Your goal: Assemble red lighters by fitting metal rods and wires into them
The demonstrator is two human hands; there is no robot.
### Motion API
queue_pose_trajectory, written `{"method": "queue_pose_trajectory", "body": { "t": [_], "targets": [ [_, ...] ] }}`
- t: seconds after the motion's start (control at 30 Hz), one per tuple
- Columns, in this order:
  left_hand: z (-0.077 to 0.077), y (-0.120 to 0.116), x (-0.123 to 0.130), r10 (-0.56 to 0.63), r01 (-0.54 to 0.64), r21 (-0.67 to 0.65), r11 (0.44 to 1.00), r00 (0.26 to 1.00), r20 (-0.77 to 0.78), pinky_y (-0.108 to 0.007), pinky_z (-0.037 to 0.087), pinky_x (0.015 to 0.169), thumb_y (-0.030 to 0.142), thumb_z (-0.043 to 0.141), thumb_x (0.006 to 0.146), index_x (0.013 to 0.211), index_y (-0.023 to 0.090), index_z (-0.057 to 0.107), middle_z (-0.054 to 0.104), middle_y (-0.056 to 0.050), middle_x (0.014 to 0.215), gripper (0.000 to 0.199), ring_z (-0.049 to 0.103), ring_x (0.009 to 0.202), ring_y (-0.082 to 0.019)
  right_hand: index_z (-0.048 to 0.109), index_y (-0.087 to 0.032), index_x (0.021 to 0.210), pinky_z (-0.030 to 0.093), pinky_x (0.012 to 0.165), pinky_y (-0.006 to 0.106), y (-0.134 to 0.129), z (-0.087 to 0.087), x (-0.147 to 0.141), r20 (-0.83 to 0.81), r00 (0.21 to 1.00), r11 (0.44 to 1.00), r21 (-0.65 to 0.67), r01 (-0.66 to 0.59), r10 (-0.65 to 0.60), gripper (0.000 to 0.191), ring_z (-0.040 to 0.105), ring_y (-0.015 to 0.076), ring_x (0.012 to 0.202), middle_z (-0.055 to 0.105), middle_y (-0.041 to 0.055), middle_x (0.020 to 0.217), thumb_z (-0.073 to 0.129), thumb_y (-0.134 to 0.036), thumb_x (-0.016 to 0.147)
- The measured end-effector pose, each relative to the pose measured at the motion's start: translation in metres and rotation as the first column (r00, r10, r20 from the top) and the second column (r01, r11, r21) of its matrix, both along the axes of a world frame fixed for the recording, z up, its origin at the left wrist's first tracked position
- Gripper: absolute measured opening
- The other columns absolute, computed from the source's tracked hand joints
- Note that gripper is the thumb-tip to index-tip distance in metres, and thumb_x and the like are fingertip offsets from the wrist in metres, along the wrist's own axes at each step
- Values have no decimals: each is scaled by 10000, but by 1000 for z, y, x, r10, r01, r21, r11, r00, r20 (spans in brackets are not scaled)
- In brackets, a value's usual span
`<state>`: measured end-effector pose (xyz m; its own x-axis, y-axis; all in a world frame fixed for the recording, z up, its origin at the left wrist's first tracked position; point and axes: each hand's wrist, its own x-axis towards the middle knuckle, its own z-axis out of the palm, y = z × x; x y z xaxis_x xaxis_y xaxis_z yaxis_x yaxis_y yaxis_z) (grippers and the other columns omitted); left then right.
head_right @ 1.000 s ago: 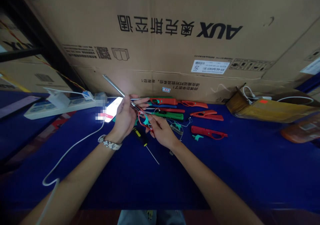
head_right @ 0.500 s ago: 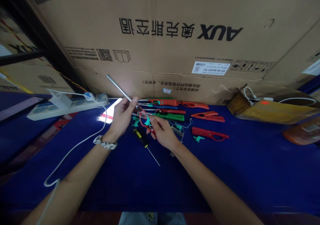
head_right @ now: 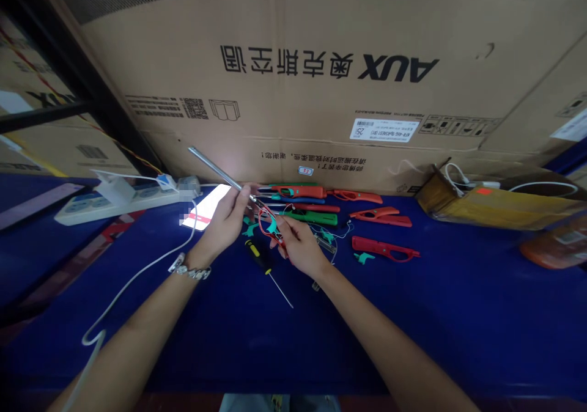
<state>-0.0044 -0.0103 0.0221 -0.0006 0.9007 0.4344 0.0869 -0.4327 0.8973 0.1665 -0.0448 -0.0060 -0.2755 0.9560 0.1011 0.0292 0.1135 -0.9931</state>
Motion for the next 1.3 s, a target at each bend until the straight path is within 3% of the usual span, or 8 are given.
{"method": "queue_pose_trajectory", "body": {
  "t": [0.2, 0.47, 0.6, 0.73, 0.87, 0.97, 1.1, 1.3],
  "targets": [
    [4, 0, 3, -102, 123, -159, 980, 986, 133, -248, 487, 518, 383, 696, 886, 884, 173, 763, 666, -33, 680, 220, 589, 533, -140, 578, -193, 746, 342, 386, 201, 0, 1, 0, 10, 1000, 1000, 7, -10, 10, 494, 462, 76, 408, 608, -13, 605, 496, -647, 921],
    [2, 3, 0, -35, 42, -94, 995, 997, 73, -260, 537, 633, 403, 698, 882, 782, 180, 749, 697, -41, 729, 249, 625, 625, -143, 606, -192, 805, 352, 385, 200, 1, 1, 1, 15, 1000, 1000, -8, 27, -27, 476, 476, 81, 411, 623, -10, 618, 495, -639, 923],
    [2, 3, 0, -16, 34, -107, 994, 987, 161, -267, 563, 619, 480, 665, 892, 824, 176, 729, 719, -60, 796, 318, 651, 634, -145, 656, -186, 924, 384, 404, 207, -1, 4, 0, 26, 1000, 1000, 26, 13, -14, 469, 490, 86, 417, 631, -12, 635, 487, -622, 939],
    [6, 1, 0, -35, 77, -174, 982, 973, 228, -276, 600, 617, 516, 692, 860, 805, 170, 704, 742, -80, 793, 350, 674, 597, -145, 660, -188, 897, 426, 434, 227, -2, 3, 1, 83, 996, 997, 78, 16, -23, 466, 516, 93, 421, 620, -9, 649, 453, -599, 966],
    [8, -2, 2, -42, 96, -227, 969, 972, 231, -276, 613, 598, 524, 734, 821, 797, 143, 706, 758, -108, 814, 383, 701, 607, -157, 596, -224, 1158, 482, 489, 260, -4, -3, 0, 180, 977, 984, 155, 85, -112, 378, 582, 126, 466, 653, -8, 728, 463, -531, 983],
    [6, -4, 5, -43, 109, -282, 953, 972, 229, -273, 613, 571, 532, 757, 793, 789, 123, 704, 762, -114, 809, 413, 708, 598, -163, 529, -242, 1240, 518, 592, 293, -6, -3, -6, 327, 888, 894, 413, 172, -322, 367, 646, 158, 614, 697, 46, 977, 594, -426, 929],
    [3, -5, 9, -39, 105, -337, 936, 979, 198, -262, 623, 609, 547, 754, 788, 777, 118, 690, 752, -84, 760, 434, 721, 617, -161, 611, -230, 1050, 499, 635, 290, -3, 5, -14, 442, 708, 730, 666, 152, -551, 141, 674, 181, 753, 665, 65, 1121, 582, -285, 924],
    [0, -3, 8, -34, 101, -358, 928, 982, 188, -299, 642, 660, 551, 730, 811, 768, 127, 665, 754, -82, 802, 431, 731, 640, -171, 659, -218, 966, 433, 571, 266, 1, 10, -11, 489, 619, 684, 722, 109, -615, 117, 640, 128, 654, 683, 27, 1051, 573, -297, 963]
  ]
}}
